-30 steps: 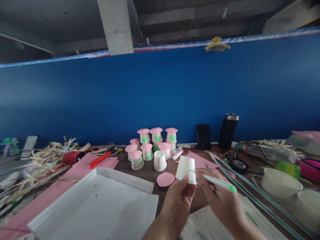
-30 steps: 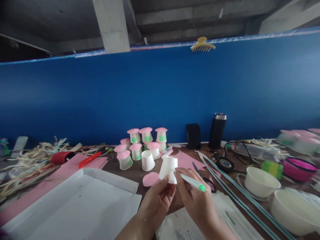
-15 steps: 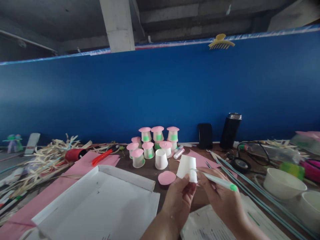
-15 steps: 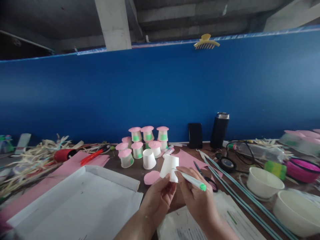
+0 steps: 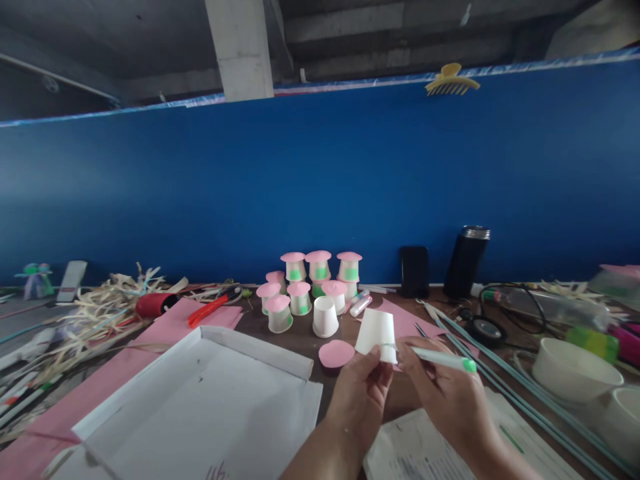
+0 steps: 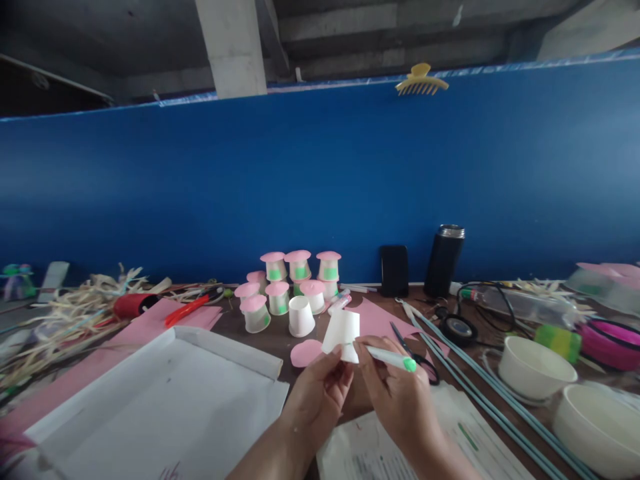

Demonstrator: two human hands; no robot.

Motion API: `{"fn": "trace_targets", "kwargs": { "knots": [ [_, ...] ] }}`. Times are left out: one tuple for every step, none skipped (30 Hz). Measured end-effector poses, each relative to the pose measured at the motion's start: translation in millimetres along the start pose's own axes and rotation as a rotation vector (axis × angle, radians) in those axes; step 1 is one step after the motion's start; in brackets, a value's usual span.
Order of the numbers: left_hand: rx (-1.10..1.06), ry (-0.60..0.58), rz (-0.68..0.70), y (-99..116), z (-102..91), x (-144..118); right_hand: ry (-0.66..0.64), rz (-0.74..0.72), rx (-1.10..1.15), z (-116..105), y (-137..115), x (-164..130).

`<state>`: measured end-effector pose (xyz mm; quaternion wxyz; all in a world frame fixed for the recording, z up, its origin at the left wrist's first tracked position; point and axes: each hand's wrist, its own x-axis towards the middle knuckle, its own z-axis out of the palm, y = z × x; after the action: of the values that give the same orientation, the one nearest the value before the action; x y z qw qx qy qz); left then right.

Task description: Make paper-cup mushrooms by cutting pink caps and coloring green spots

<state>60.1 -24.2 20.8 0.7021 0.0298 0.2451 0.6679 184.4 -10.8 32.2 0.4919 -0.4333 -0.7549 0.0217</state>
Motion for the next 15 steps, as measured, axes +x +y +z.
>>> {"fn": "trace_targets", "kwargs": {
  "knots": [
    [0.002,0.004,0.001,0.4,0.4,0.0,0.008,-0.006,0.000,0.4,0.2,-0.5],
    [0.004,0.006,0.003,0.8,1.0,-0.2,0.015,-0.011,0.004,1.0,0.6,-1.0],
    [0.004,0.009,0.006,1.4,1.6,-0.4,0.022,-0.015,0.010,1.6,1.1,-1.6],
    [0.004,0.015,0.006,2.0,2.1,-0.6,0.027,-0.018,0.017,2.2,1.9,-2.1],
    [0.001,0.023,0.005,2.5,2.5,-0.7,0.033,-0.021,0.023,2.8,2.8,-2.6],
    [-0.001,0.029,0.002,2.9,2.7,-0.7,0.036,-0.023,0.027,3.3,3.9,-3.0],
    [-0.002,0.032,-0.001,3.1,2.7,-0.5,0.037,-0.025,0.029,3.7,4.9,-3.2],
    [-0.001,0.030,-0.004,3.3,2.5,-0.3,0.034,-0.026,0.028,4.0,5.7,-3.2],
    [0.000,0.026,-0.008,3.3,2.2,0.1,0.030,-0.026,0.024,4.2,6.3,-2.9],
    [-0.001,0.021,-0.010,3.2,1.9,0.5,0.027,-0.026,0.020,4.1,6.5,-2.5],
    [-0.004,0.017,-0.010,3.0,1.4,0.9,0.021,-0.024,0.016,3.9,6.3,-1.9],
    [-0.009,0.018,-0.012,2.8,1.0,1.4,0.016,-0.020,0.012,3.5,5.7,-1.3],
    [-0.015,0.022,-0.014,2.5,0.5,1.9,0.009,-0.013,0.009,2.9,4.7,-0.8],
    [-0.021,0.026,-0.015,2.1,-0.1,2.4,0.000,-0.005,0.006,2.1,3.6,-0.4],
    [-0.026,0.029,-0.014,1.7,-0.6,2.9,-0.013,0.005,0.005,1.3,2.3,-0.1]
  ]
}}
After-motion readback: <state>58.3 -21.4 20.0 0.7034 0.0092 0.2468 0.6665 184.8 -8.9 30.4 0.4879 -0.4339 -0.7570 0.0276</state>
